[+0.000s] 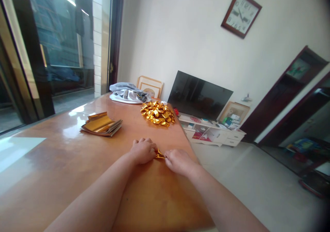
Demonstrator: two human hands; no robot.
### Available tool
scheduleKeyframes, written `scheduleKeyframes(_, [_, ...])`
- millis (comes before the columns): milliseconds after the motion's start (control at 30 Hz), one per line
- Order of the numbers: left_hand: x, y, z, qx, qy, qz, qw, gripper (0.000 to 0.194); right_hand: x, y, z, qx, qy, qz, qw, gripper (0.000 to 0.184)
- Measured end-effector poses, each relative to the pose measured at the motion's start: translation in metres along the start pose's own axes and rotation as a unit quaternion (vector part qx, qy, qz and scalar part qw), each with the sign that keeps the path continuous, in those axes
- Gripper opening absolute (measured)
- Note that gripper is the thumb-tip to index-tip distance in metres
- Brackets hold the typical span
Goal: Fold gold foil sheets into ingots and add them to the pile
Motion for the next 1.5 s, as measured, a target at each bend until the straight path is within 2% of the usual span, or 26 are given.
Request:
scheduleKeyframes(133, [0.008,0.004,0.006,-0.007,-0.050,-0.026,0.998,0.034,0.004,0.004,0.000,0.004,-0.015,0.003,1.000,0.030])
scheduleKeyframes(200, [0.013,0.005,0.008,0.010,-0.063,-0.043,0.997,0.039,0.006,0.009,0.000,0.016,-0.021,-0.007,1.000,0.030])
scheduleKeyframes(267, [0.017,0.006,0.008,0.040,-0.071,-0.055,0.995,0.032,0.008,0.014,0.000,0.035,-0.022,-0.031,0.999,0.028])
scheduleKeyframes(333, [0.020,0.007,0.007,0.069,-0.078,-0.058,0.993,0.022,0.011,0.018,-0.002,0.057,-0.023,-0.093,0.994,0.026])
scheduleKeyframes(400, [0.020,0.010,0.006,0.092,-0.077,-0.055,0.991,0.023,0.017,0.018,-0.007,0.071,-0.039,-0.209,0.974,0.028])
scheduleKeyframes(467, [0.019,0.013,0.005,0.112,-0.070,-0.050,0.990,0.026,0.027,0.015,-0.013,0.083,-0.091,-0.371,0.920,0.036])
scheduleKeyframes(567, [0.018,0.018,0.005,0.137,-0.058,-0.049,0.988,0.026,0.042,0.002,-0.023,0.093,-0.217,-0.570,0.787,0.050])
scheduleKeyframes(633, [0.017,0.020,0.004,0.153,-0.049,-0.052,0.986,0.025,0.043,-0.009,-0.030,0.041,-0.272,-0.640,0.717,0.055])
scheduleKeyframes(733, [0.017,0.025,0.005,0.177,-0.038,-0.057,0.982,0.024,0.033,-0.021,-0.040,-0.076,-0.284,-0.726,0.622,0.054])
scheduleKeyframes(800, [0.016,0.028,0.005,0.192,-0.031,-0.067,0.979,0.025,0.027,-0.024,-0.047,-0.084,-0.271,-0.774,0.566,0.044])
scheduleKeyframes(867, [0.015,0.030,0.005,0.202,-0.021,-0.079,0.976,0.025,0.024,-0.027,-0.053,-0.054,-0.253,-0.801,0.539,0.031])
scheduleKeyframes(967, [0.012,0.031,0.005,0.212,-0.005,-0.073,0.974,0.027,0.021,-0.033,-0.054,-0.012,-0.224,-0.814,0.537,0.015])
scheduleKeyframes(1033, [0.008,0.030,0.004,0.226,0.011,-0.038,0.973,0.038,0.022,-0.034,-0.052,0.029,-0.193,-0.810,0.552,0.013])
scheduleKeyframes(1133, [-0.002,0.028,0.000,0.240,0.066,0.096,0.964,0.042,0.027,-0.029,-0.045,0.090,-0.136,-0.758,0.632,0.019])
scheduleKeyframes(1167, [-0.005,0.027,-0.001,0.236,0.089,0.168,0.953,0.038,0.028,-0.026,-0.043,0.104,-0.124,-0.734,0.660,0.021])
scheduleKeyframes(1233, [-0.006,0.025,-0.002,0.200,0.112,0.338,0.913,0.029,0.029,-0.022,-0.041,0.117,-0.105,-0.691,0.706,0.021])
scheduleKeyframes(1333, [0.007,0.026,-0.003,0.098,0.063,0.537,0.836,0.036,0.024,-0.017,-0.040,0.111,-0.068,-0.641,0.756,0.020])
scheduleKeyframes(1400, [0.015,0.028,0.000,0.060,0.052,0.591,0.803,0.041,0.019,-0.014,-0.038,0.103,-0.043,-0.617,0.779,0.021])
scheduleKeyframes(1500, [0.019,0.030,0.004,0.038,0.047,0.607,0.792,0.037,0.014,-0.010,-0.035,0.096,-0.017,-0.592,0.800,0.024])
Point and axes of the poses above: each hand's wrist, its own z-axis away from the middle knuckle, its own y-axis out of the back of the hand, x = y × z, the point moved 4 cm from there along -z, towards the middle knuckle, and after that the axes turned 12 degrees about -z, right-handed, at the moved point
